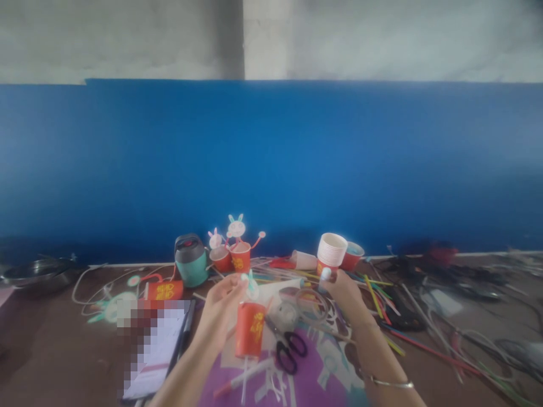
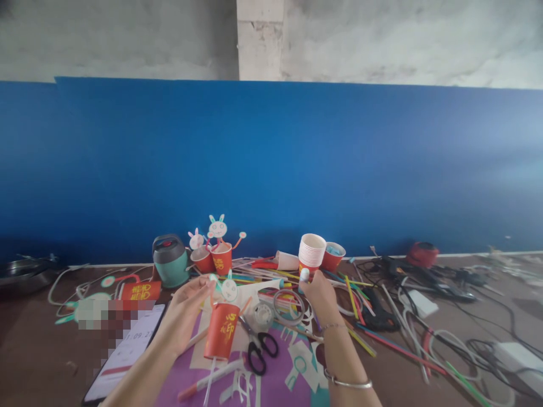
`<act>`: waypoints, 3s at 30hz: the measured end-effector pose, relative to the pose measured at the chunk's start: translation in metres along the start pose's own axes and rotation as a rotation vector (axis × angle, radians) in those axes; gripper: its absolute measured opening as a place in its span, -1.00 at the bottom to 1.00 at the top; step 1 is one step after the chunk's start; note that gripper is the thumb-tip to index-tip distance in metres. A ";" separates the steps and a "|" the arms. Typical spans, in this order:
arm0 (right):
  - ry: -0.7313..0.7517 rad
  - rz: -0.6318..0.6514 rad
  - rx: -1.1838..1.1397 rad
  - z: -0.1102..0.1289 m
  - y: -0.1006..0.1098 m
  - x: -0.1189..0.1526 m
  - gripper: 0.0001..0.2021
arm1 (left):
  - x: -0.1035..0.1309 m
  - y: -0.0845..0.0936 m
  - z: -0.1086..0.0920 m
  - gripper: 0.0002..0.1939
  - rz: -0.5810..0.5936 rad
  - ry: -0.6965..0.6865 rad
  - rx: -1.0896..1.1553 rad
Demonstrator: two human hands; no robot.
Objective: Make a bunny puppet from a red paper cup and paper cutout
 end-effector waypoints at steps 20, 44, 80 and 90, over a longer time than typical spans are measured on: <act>0.404 0.723 -0.560 0.116 0.039 0.110 -0.86 | 0.003 -0.008 0.000 -0.81 0.104 -0.200 -0.574; 0.376 0.909 -0.659 0.120 0.004 0.121 -0.95 | -0.014 0.021 0.024 -0.41 -0.064 0.302 0.254; 0.087 0.841 -1.022 0.115 0.031 0.107 -0.86 | 0.015 -0.013 0.002 -0.78 0.164 0.309 0.219; 0.089 0.852 -0.977 0.116 0.037 0.109 -0.84 | 0.017 -0.016 0.000 -0.73 0.177 0.294 0.132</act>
Point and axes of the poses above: each hand's wrist, its own x-axis away from the middle knuckle, its own y-axis out of the back of the hand, z = x × y, the point moved 3 cm from there along -x, towards the middle knuckle, and after that the axes turned 7 degrees about -y, right-handed, at the moved point
